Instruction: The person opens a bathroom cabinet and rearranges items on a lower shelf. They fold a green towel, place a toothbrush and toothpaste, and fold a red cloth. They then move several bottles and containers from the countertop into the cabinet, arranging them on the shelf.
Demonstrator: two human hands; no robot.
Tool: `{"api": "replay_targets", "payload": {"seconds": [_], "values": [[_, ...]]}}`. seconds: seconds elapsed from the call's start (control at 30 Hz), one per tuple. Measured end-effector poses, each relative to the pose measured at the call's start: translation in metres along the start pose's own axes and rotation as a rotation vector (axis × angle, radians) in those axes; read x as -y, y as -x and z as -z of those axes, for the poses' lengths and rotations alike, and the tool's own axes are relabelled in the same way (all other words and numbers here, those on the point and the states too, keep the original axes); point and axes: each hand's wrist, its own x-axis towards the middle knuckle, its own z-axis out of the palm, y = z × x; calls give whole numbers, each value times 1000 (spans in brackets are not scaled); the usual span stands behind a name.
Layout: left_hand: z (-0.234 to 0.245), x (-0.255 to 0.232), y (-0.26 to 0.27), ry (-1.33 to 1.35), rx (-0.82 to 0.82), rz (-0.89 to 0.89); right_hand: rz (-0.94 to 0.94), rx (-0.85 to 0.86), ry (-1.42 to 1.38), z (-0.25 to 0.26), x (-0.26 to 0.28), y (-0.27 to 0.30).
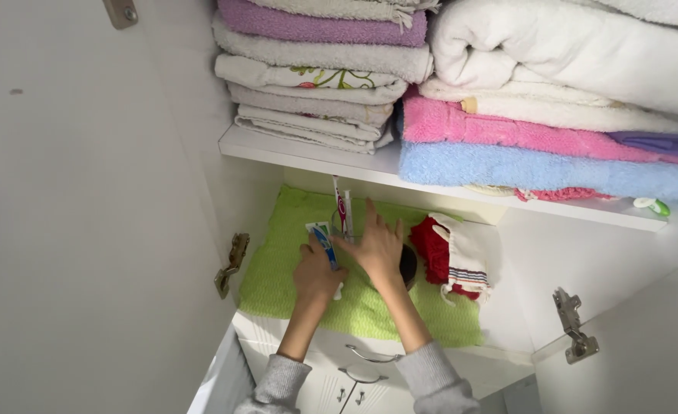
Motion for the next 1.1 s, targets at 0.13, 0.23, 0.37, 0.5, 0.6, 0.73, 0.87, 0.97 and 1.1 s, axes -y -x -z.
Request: {"api": "replay_targets", "payload": {"seconds": [0.13,0.23,0.37,0.5,0.6,0.73,0.87,0.97,1.1], "values": [[-6,7,0,28,4,-25,-36,66,72,-7,3,-21],[-9,3,2,26,-42,-24,-179,277,-47,1,-5,-40],[-14,3,3,-24,-88,8,-192,211,-60,16,-31,-61],[-2,-5,13,63,-89,9,-190,216,-39,27,-49,-63],[-1,0,16,85,-99,10,-215,232,-96,8,-75,-65],[14,-6,26,177,-99,16,-151,249,-61,56,-33,-55],[8,15,26,455,-60,70,-35,147,0,33,-51,-43],[8,18,33,802,-20,152,62,-107,-94,46,-30,-17],[20,-2,64,1196,-2,201,11,-192,-307,50,-2,67]]}}
